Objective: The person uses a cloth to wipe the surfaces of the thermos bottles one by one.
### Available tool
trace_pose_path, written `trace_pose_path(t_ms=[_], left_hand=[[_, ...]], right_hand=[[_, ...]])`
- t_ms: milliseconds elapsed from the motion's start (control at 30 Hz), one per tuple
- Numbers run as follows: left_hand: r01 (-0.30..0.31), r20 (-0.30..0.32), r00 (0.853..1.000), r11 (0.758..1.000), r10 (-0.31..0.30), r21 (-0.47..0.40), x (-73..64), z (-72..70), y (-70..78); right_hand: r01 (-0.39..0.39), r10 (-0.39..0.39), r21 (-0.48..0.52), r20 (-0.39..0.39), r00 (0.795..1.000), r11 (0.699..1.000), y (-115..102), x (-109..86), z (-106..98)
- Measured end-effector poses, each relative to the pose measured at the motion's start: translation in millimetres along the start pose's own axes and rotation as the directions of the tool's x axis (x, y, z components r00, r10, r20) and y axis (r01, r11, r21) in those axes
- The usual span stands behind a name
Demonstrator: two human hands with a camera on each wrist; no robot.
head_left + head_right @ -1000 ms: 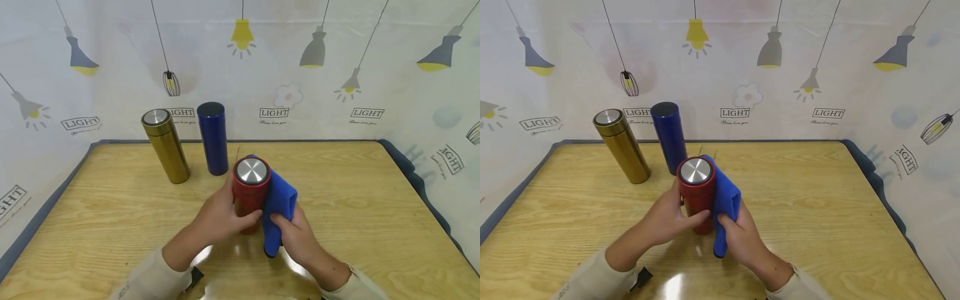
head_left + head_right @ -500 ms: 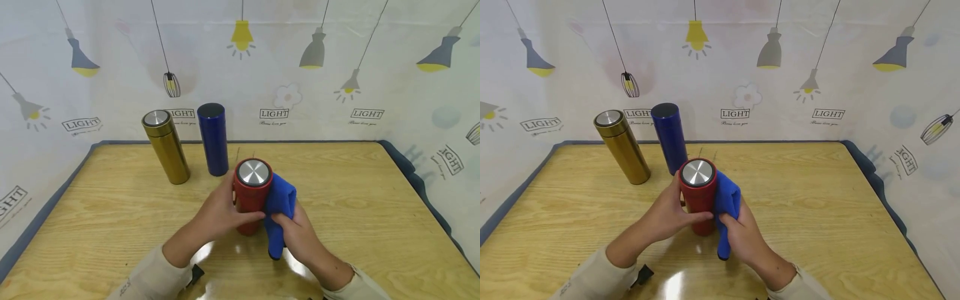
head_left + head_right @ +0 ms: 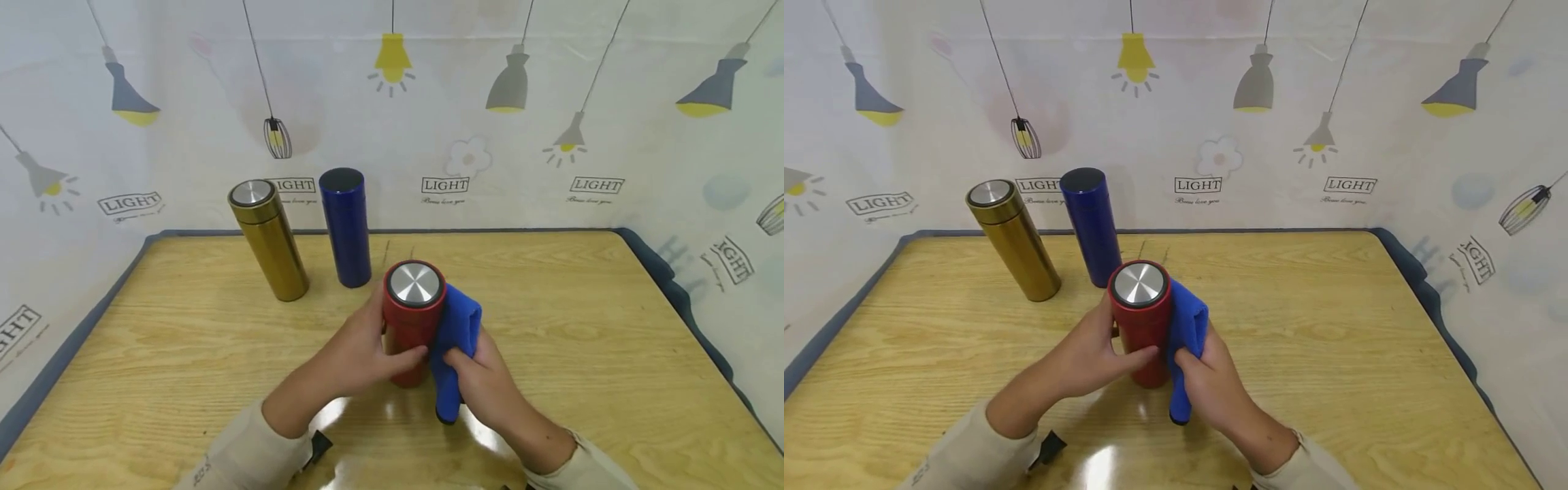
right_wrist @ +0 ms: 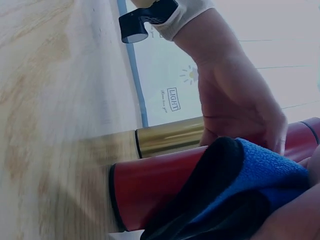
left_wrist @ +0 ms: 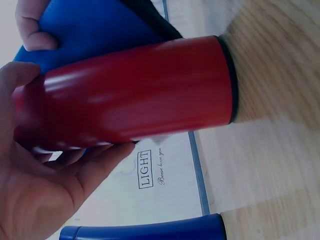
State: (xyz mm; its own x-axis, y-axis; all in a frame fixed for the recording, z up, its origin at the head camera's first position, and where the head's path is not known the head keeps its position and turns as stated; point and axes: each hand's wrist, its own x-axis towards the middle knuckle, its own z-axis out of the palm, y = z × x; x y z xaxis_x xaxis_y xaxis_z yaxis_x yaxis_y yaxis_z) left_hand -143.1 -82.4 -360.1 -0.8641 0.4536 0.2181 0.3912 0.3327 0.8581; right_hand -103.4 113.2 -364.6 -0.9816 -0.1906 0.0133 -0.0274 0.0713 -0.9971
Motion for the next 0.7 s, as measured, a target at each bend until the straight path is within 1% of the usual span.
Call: trace_pose_path(t_ms=[67, 200, 267, 400, 467, 533, 600, 667, 700], left_hand=[[-0.005, -0.019, 1.000, 1.000, 0.005, 0.019, 0.4, 1.9, -0.1], [0.031, -0.077, 0.997, 0.996, -0.025, 0.080, 1.1, 4.5, -0.6], [0.035, -0.092, 0.995, 0.994, -0.025, 0.103, 1.7, 3.8, -2.5], [0.012, -0.081, 0.997, 0.993, -0.002, 0.114, 3.0, 0.9, -5.7], [0.005, -0.075, 0.997, 0.994, 0.003, 0.106, 3.7, 0.2, -6.9], [0.006, -0.070, 0.998, 0.995, 0.001, 0.101, 3.8, 0.2, -7.7], [0.009, -0.070, 0.998, 0.995, -0.002, 0.100, 4.1, 0.6, -8.3], [0.008, -0.063, 0.998, 0.996, -0.002, 0.089, 4.4, 1.1, -8.9], [0.006, -0.059, 0.998, 0.996, -0.001, 0.086, 4.6, 1.3, -9.1]], right_hand=[[0.000, 0.000, -0.018, 0.009, 1.000, 1.000, 1, 1.3, 0], [0.016, -0.016, -0.041, 0.012, 1.000, 0.999, 3, 3.1, 0], [0.012, -0.012, -0.037, 0.010, 1.000, 0.999, 3, 4.3, 0], [-0.022, 0.022, -0.009, -0.015, 1.000, 1.000, -4, 4.9, -4], [-0.037, 0.038, 0.025, -0.045, 0.998, 0.999, -10, 4.2, -8], [-0.028, 0.032, 0.048, -0.088, 0.996, 0.998, -18, 3.4, -11], [0.024, -0.017, 0.049, -0.138, 0.990, 0.999, -27, 2.9, -15], [0.111, -0.105, 0.022, -0.178, 0.978, 0.994, -37, 3.4, -16], [0.159, -0.156, 0.001, -0.192, 0.969, 0.987, -42, 4.0, -16]])
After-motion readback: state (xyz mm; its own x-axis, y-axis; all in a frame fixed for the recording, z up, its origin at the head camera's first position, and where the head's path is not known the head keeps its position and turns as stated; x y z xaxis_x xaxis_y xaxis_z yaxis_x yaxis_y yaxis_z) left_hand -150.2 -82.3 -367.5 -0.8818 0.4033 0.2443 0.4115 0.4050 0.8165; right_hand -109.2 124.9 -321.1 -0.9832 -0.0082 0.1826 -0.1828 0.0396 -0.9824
